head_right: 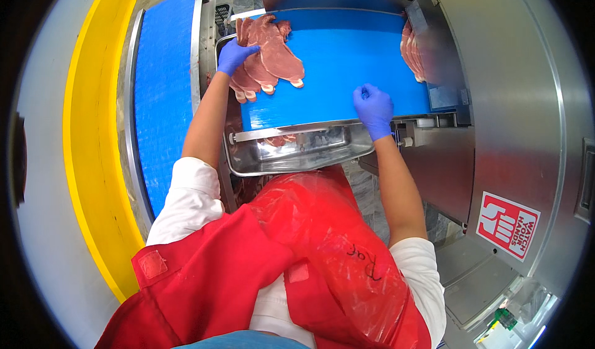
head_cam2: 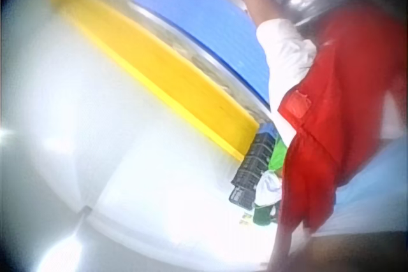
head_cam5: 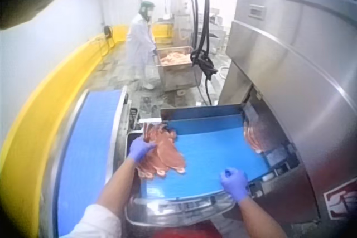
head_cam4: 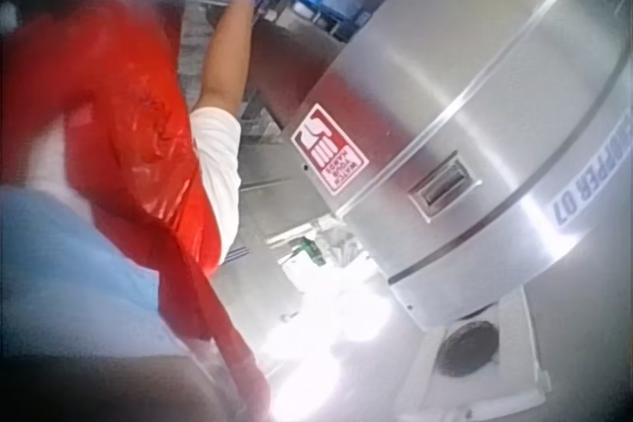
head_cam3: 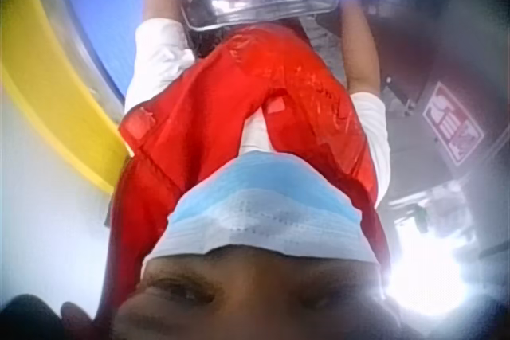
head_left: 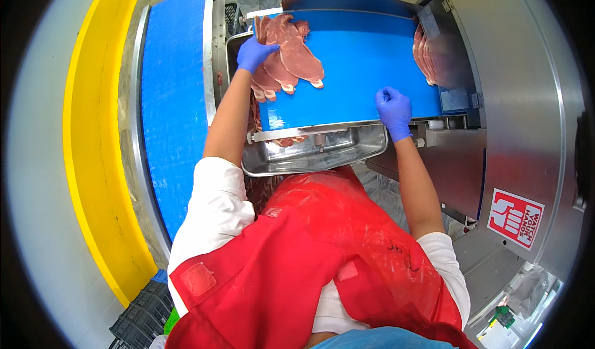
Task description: The person loads large cuts of raw meat into a meat slicer, operates the machine to produce thin slices, and collects the sliced meat on a blue conveyor belt into a metal tray. The person repeats this process with multiple pieces of meat.
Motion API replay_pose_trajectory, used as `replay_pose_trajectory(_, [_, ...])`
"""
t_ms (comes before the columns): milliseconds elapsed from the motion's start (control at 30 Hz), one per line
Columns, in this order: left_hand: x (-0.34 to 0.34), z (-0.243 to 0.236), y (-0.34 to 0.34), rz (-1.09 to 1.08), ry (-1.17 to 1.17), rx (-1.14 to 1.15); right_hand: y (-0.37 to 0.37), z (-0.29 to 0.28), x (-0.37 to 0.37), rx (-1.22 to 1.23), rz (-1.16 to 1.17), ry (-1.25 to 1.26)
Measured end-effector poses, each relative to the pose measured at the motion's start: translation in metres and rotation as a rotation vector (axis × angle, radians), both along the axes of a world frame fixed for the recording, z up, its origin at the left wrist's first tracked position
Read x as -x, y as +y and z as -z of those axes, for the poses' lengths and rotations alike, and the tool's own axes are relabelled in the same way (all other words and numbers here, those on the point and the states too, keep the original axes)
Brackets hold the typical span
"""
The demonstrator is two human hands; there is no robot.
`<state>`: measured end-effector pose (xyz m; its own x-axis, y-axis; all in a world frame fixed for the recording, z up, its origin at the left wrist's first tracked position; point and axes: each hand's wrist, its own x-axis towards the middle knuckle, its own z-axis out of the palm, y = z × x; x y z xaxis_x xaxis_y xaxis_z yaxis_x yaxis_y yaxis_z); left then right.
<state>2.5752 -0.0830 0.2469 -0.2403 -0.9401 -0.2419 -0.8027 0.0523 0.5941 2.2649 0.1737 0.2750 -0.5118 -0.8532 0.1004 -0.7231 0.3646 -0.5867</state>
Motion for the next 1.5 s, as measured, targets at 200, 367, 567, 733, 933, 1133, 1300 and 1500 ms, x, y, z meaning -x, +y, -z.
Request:
replay_pose_trajectory(200, [-0.007, 0.050, 0.016, -0.200, 0.221, 0.129, 0.001, -0.004, 0.034, 0.002, -0.064, 0.028])
replay_pose_trajectory(367, [-0.007, 0.044, 0.038, -0.180, 0.700, 0.023, 0.006, -0.008, 0.039, 0.022, -0.049, 0.024])
replay_pose_trajectory(567, [0.007, 0.066, 0.041, -0.361, 0.175, 0.220, 0.019, -0.009, 0.061, 0.007, -0.046, 0.024])
replay_pose_trajectory(733, [0.033, 0.053, 0.042, -0.152, 0.244, -0.011, 0.025, -0.009, 0.063, 0.050, -0.051, 0.039])
replay_pose_trajectory(933, [0.092, 0.003, 0.057, 0.007, -0.108, 0.217, 0.028, -0.013, 0.060, 0.068, -0.047, 0.030])
replay_pose_trajectory(1133, [0.195, -0.005, 0.044, 0.277, 0.202, 0.155, 0.026, -0.015, 0.058, 0.091, -0.037, 0.017])
replay_pose_trajectory(1300, [0.262, 0.004, 0.041, 0.326, 0.044, 0.368, 0.026, -0.014, 0.057, 0.104, -0.036, 0.018])
replay_pose_trajectory(1500, [0.321, 0.008, 0.084, 0.577, -0.124, 0.828, 0.024, -0.014, 0.054, 0.084, -0.024, 0.051])
